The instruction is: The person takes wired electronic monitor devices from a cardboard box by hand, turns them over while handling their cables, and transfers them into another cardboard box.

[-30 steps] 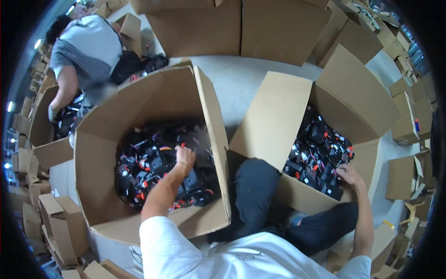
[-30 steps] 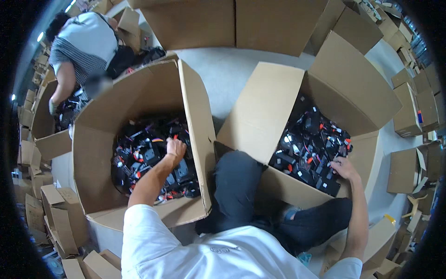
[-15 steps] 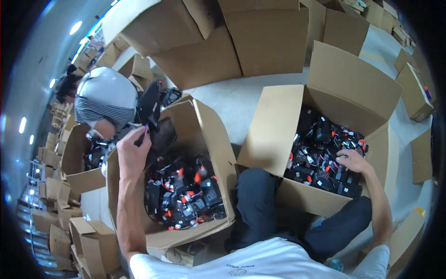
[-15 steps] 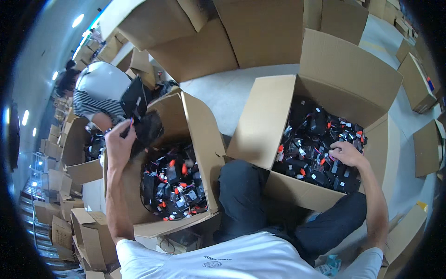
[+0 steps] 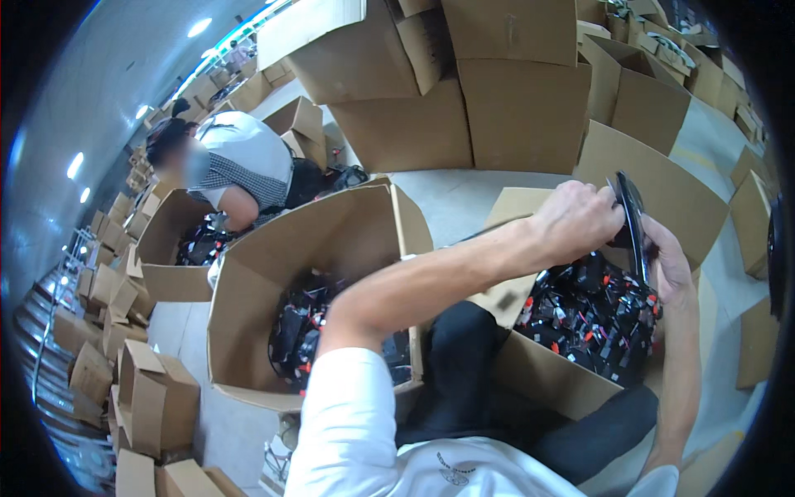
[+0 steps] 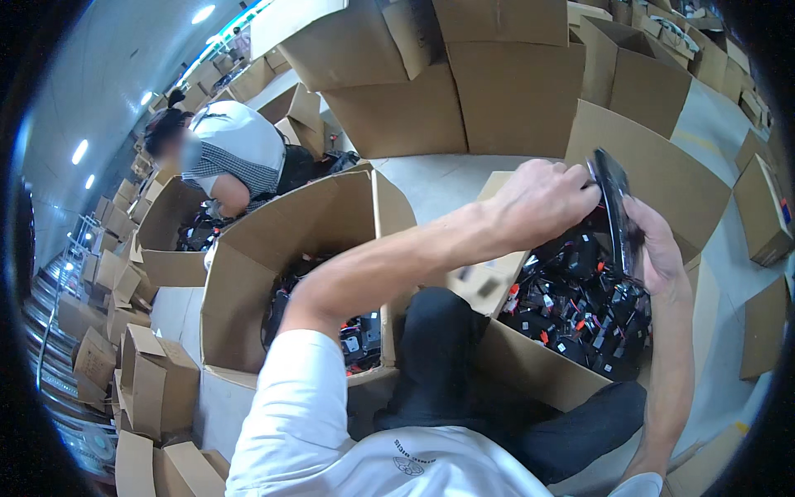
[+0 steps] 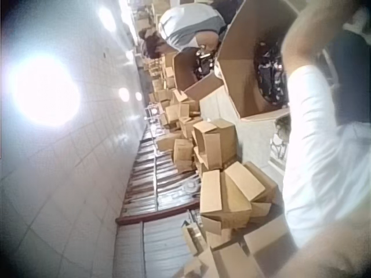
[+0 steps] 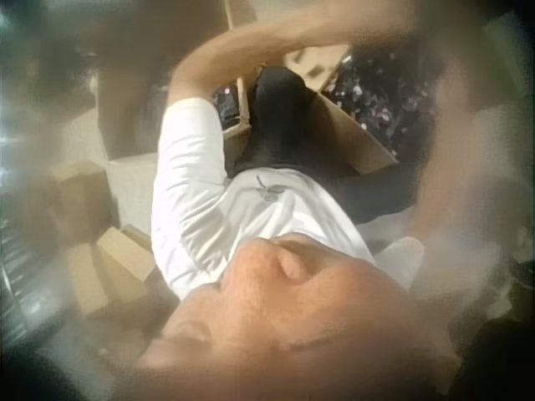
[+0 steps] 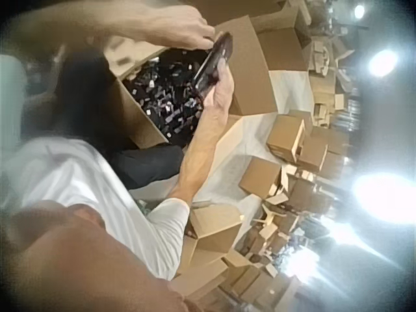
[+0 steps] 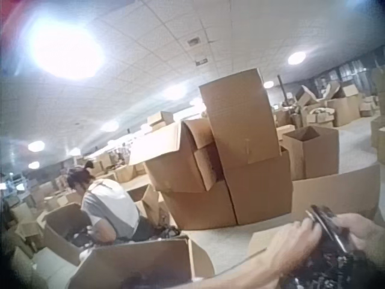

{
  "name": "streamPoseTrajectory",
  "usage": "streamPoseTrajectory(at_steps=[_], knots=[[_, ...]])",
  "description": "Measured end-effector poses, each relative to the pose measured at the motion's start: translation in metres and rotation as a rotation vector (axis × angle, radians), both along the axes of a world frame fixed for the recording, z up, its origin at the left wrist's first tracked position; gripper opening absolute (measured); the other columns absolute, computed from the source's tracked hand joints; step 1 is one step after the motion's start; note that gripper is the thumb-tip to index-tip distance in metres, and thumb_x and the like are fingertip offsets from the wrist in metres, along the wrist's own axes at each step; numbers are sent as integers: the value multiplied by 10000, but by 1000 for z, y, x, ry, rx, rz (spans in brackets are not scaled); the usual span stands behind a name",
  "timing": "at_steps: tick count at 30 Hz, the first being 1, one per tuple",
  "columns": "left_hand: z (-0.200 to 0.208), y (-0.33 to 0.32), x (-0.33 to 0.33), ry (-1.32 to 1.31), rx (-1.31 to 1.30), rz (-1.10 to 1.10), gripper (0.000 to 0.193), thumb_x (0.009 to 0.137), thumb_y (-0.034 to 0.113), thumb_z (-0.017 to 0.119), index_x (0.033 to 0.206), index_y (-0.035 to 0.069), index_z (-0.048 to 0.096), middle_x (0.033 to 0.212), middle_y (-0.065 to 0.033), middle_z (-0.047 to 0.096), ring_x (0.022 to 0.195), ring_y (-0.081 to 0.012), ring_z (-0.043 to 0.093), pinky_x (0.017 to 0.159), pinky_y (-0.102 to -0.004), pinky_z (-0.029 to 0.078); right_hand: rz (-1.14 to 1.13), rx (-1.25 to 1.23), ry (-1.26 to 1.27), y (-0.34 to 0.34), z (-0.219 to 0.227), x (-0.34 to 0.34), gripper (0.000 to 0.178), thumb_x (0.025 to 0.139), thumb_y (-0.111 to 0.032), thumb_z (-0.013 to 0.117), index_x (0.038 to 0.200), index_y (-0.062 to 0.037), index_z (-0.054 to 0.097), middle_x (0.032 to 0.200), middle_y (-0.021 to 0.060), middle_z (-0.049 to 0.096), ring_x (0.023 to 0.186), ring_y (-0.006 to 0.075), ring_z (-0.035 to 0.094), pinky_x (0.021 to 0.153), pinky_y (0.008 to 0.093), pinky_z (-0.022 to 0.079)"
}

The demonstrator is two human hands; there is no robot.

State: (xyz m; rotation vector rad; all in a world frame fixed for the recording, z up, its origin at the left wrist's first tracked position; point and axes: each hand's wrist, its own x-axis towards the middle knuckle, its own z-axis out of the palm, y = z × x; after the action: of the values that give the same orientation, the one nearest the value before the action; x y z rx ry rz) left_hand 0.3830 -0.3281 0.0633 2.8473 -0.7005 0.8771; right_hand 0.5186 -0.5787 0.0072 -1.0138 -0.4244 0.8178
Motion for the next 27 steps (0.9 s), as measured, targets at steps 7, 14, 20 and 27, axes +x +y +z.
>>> streamPoseTrajectory(at_steps=[7, 14, 20, 27], knots=[[-110, 31, 88, 579, -839, 123, 494, 1060, 450, 879, 1257, -2, 905, 1106, -216, 886, 1035, -296, 843, 948, -462, 650, -744, -4, 139, -91, -67, 45, 269, 1139, -278, 837, 1312, -73, 821, 1149, 63, 873, 988, 195, 845, 905, 395, 710], [-200, 57, 118, 928, -2021, 50, 353, 1123, 134, 865, 1387, -88, 787, 1209, -166, 871, 1032, -250, 849, 915, -413, 691, -526, -199, 182, -105, -111, 31, 343, 1077, -119, 860, 1380, 12, 766, 1233, 131, 858, 1063, 250, 856, 966, 434, 715], [-203, 11, 112, 682, -1733, 170, 378, 1097, 69, 822, 1399, -150, 764, 1175, -210, 868, 1081, -294, 852, 945, -397, 672, -579, -274, 13, -64, -146, 47, 302, 1083, -98, 805, 1346, 44, 762, 1222, 129, 855, 1069, 235, 839, 951, 419, 684], [-193, -60, 73, -65, -702, 79, 334, 1043, 75, 822, 1364, -13, 799, 1397, -254, 804, 1254, -475, 779, 1070, -548, 629, -623, -232, -13, 11, -161, 20, 269, 1134, -200, 702, 1278, 24, 735, 1135, 145, 828, 1010, 266, 829, 791, 495, 722]])
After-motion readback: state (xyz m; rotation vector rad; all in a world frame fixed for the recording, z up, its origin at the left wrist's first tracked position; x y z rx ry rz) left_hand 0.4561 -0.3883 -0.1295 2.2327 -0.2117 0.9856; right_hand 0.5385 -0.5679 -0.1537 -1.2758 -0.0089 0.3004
